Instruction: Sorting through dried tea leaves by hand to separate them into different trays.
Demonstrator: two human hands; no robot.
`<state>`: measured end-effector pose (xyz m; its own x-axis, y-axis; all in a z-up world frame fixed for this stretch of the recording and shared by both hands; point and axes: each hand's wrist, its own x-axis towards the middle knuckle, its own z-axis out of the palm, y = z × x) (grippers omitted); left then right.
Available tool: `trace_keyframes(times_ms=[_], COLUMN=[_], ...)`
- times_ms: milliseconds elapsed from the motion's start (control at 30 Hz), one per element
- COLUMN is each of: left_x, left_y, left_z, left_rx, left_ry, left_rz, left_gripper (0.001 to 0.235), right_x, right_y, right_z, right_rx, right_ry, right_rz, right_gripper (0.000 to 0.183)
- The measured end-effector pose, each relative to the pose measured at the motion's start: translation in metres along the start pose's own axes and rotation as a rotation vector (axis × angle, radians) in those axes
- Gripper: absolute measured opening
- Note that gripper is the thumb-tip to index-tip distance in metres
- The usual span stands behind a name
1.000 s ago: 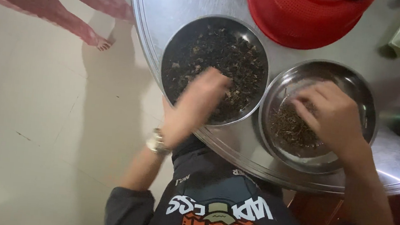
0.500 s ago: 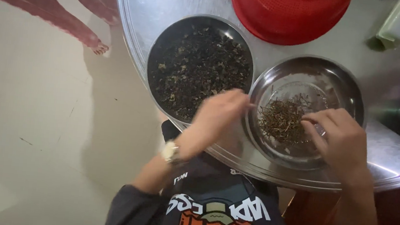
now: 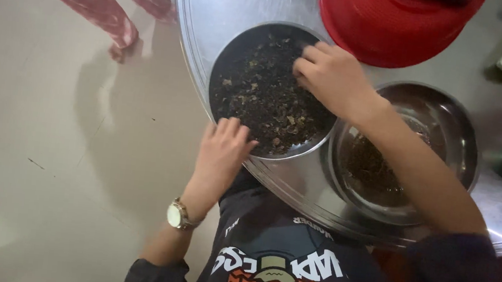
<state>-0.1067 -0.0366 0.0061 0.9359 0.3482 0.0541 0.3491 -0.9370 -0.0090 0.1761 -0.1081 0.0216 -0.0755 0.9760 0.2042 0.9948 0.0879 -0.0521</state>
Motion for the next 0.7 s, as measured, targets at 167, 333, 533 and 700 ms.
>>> trace_keyframes(times_ms=[167,333,533,700], left_x=[-0.008,-0.011,-0.02,-0.018], left_y=[0.009,0.007,0.005,-0.011], left_z=[0.01,-0.017,-0.003,0.017], left_rx=[-0.084,-0.039,-0.284,-0.287], left_ry=[0.059,0.035,0.072,0.164], left_rz=[0.053,0.092,0.063,0.035], left_gripper=[0.027,0.026,0.015,0.017], right_x=[0.032,0.039,0.042,0.034], right_y=[0.003,0.007,0.005,0.017], right_z=[0.025,0.047,0.042,0.057], right_rx=[-0.08,-0.234,-0.279,-0.259], right_ry=[-0.064,-0.108,-0.243,-0.132], right_rz=[-0.043,-0.094,-0.062,-0.086], right_gripper=[0.005,0.008,0.017,0.015])
